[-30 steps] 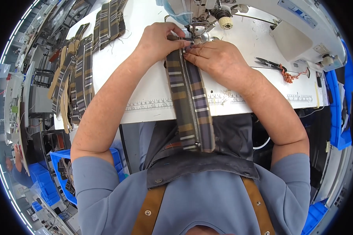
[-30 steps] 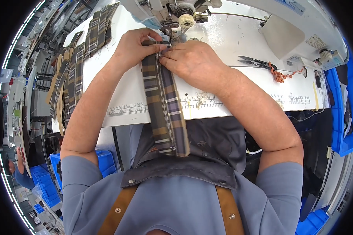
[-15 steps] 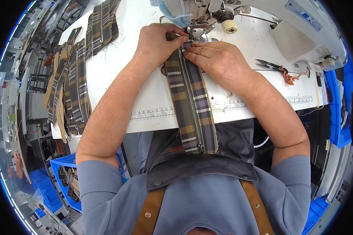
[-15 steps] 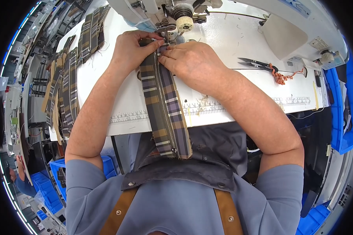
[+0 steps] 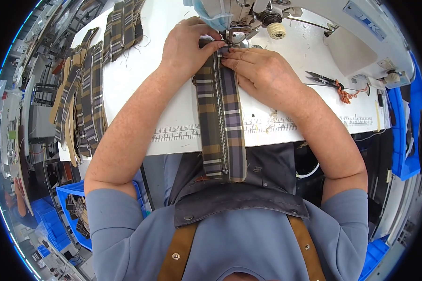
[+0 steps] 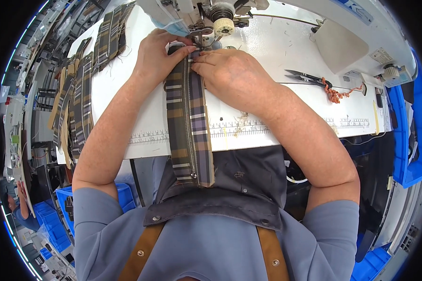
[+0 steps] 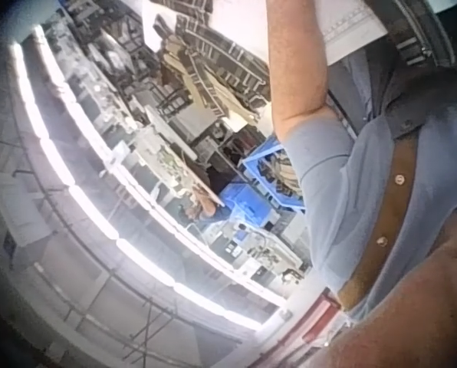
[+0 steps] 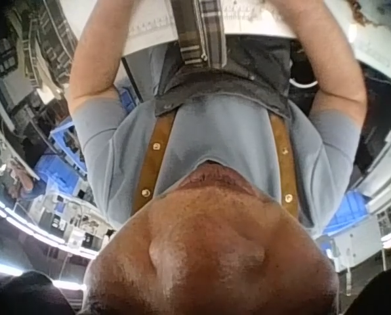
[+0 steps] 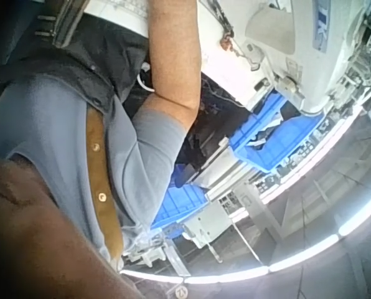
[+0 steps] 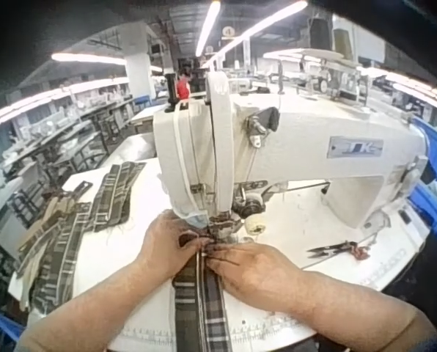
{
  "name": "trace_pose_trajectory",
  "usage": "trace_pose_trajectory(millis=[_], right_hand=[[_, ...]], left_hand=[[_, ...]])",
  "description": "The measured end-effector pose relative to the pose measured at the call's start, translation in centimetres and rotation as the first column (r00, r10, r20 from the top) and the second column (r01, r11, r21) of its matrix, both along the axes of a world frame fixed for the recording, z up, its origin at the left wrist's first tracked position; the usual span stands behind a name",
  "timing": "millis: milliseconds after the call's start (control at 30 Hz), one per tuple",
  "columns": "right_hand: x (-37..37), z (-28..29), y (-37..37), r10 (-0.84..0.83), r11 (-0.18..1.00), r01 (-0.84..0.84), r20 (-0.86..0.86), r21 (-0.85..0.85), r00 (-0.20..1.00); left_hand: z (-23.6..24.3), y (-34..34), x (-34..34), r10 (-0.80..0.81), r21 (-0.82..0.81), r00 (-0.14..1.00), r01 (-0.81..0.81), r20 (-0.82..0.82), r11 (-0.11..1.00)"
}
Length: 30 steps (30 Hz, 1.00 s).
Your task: Sewing zippers onto plaid fabric strips using an industrial sewing machine.
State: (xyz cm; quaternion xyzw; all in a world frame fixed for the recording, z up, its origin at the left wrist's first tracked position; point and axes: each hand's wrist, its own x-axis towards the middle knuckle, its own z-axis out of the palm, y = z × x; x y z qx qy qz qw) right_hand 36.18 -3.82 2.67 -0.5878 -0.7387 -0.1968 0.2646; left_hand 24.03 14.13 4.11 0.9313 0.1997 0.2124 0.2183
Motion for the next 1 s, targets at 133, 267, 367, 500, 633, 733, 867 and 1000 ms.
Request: trace_pose_trajectory(millis=[133, 267, 367, 500, 633, 733, 867, 1000], right_hand=[[0.2, 0.5, -0.7, -0.082, 0.995, 0.076, -0.099, -0.060, 0.992], [0.5, 0.6, -0.8, -0.121, 0.992, 0.118, -0.080, -0.035, 0.989], [0.4, 0.7, -0.8, -0.123, 0.992, 0.120, -0.070, -0.038, 0.990], [0.5, 0.5, -0.7, -0.136, 0.991, 0.135, -0.045, -0.022, 0.990], [0.5, 0.6, -0.7, -0.143, 0.989, 0.141, -0.053, -0.033, 0.988], [0.4, 0.6, -0.6, -0.139, 0.990, 0.138, -0.051, -0.034, 0.989], [0.3, 0.6, -0.6, -0.148, 0.988, 0.145, -0.055, -0.049, 0.987], [0.3, 0.5, -0.6, -0.148, 0.989, 0.147, -0.047, -0.035, 0.988]], left_hand=[[-0.6, -1.2, -2.6, -0.346, 0.190, 0.938, 0.333, 0.036, 0.923], [-0.4, -4.2, -5.8, -0.401, 0.141, 0.916, 0.395, 0.012, 0.908], [-0.3, -4.6, -6.3, -0.418, 0.119, 0.909, 0.414, 0.007, 0.902], [-0.4, -4.4, -6.1, -0.416, 0.096, 0.909, 0.413, 0.015, 0.906], [-0.5, -4.4, -5.8, -0.413, 0.088, 0.910, 0.409, 0.033, 0.908], [-0.5, -4.3, -5.7, -0.410, 0.081, 0.911, 0.406, 0.041, 0.910], [-0.4, -4.3, -5.6, -0.395, -0.007, 0.916, 0.396, 0.066, 0.918], [-0.3, -4.4, -5.6, -0.375, -0.060, 0.924, 0.379, 0.073, 0.923]])
